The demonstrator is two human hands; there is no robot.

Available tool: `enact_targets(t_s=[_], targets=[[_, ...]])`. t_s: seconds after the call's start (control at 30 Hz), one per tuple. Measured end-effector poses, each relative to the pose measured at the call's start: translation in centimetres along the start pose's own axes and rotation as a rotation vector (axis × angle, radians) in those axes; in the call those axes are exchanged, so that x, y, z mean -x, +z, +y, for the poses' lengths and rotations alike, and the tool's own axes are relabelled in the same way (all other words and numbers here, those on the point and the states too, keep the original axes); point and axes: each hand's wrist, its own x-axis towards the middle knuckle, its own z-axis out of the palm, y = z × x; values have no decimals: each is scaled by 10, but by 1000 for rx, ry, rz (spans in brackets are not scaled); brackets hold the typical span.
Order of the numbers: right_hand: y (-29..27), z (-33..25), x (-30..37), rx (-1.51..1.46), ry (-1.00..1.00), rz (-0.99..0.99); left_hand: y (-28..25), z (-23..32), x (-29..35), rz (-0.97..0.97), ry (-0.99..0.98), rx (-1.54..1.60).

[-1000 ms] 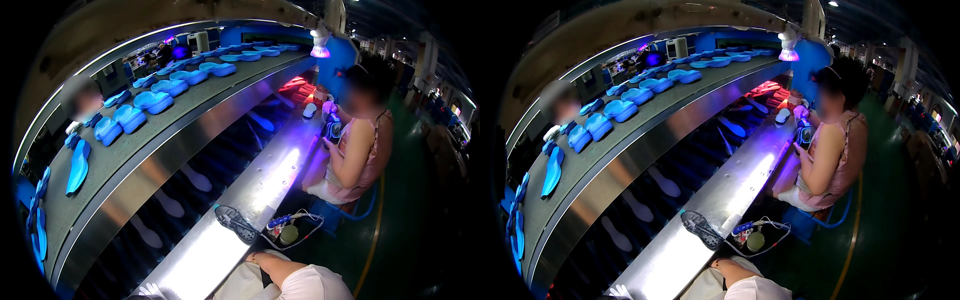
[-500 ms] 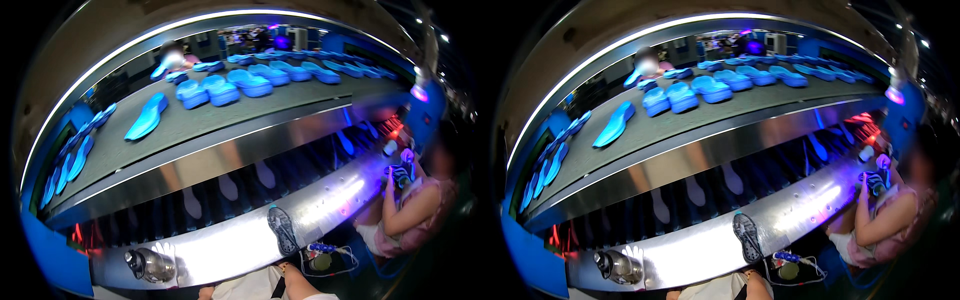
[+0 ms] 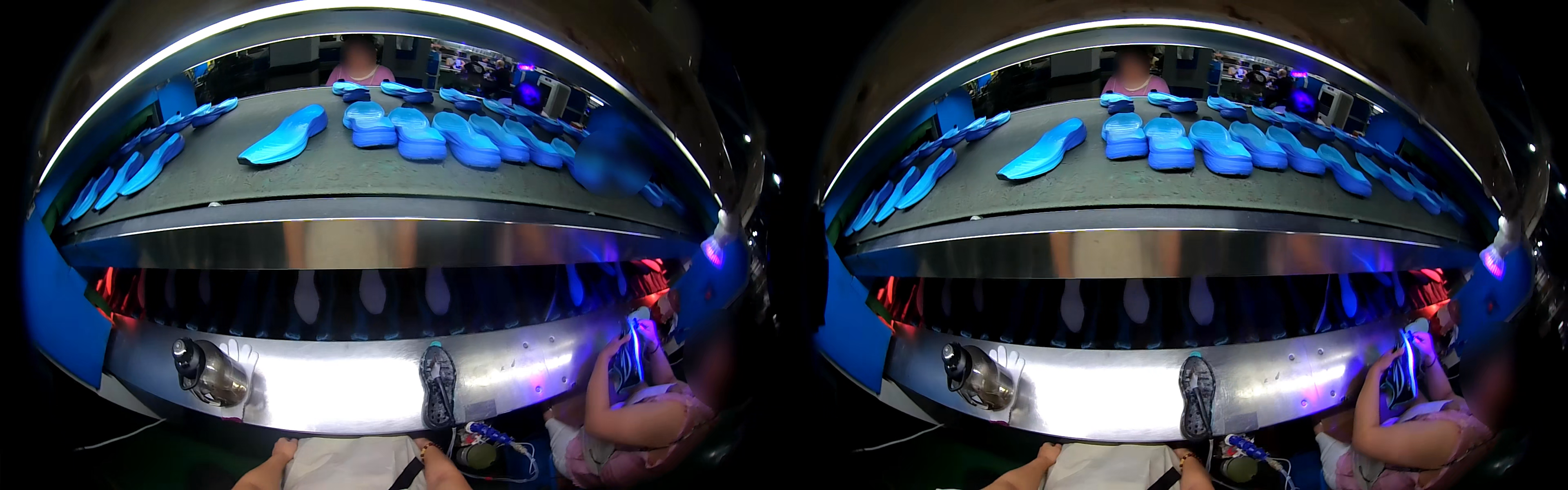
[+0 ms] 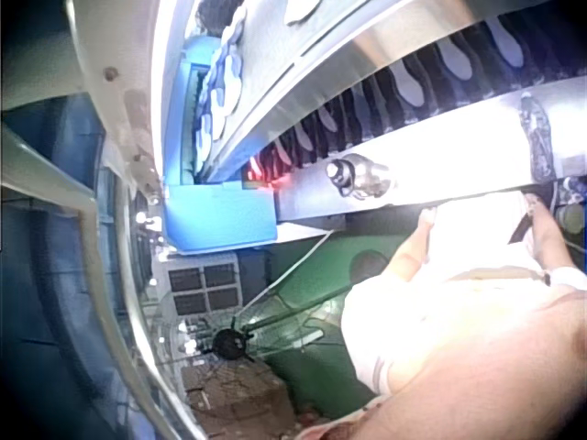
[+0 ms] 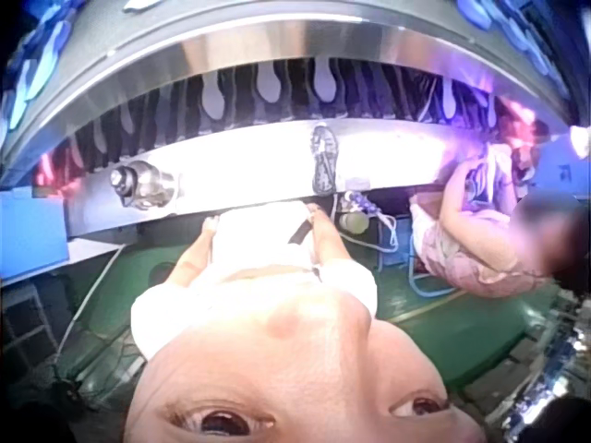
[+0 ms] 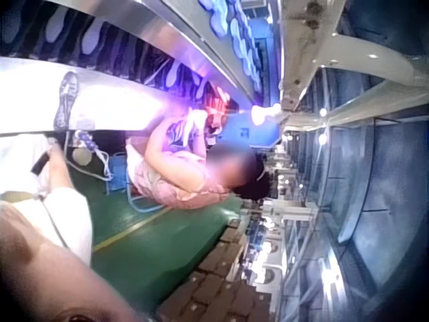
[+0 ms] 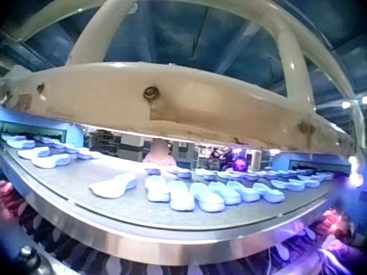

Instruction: The person applies adhesive to blue shoe soles using a brush, then places each sole onto an upper conveyor belt.

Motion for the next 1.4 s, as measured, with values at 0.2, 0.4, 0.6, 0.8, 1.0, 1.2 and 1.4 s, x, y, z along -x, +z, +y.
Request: enact_targets(t_s=[0.2,0.4,0.6,0.8,1.0,1.2,1.4], targets=[[-1,3,5,-74,2,-24,-1,-3,7,-52,-5,-28],[-1,4,18,-161,-4,-41,-34,39,43,-584,477,-359],[-6,1,24,-195,-2,-54,-220,203,175,-380,1041,-248],[-12,-4,28,-233,-26,-63,-296,393,221,245,1833,96],[-1,7,31,-237,-28,-74,-319,527,178,815,1232,132],[5,21,41,-245,-13,-49,-312,537,151,852,939,-138],[4,24,48,-230,-18,-47,-319,534,155,533,1540,-146]])
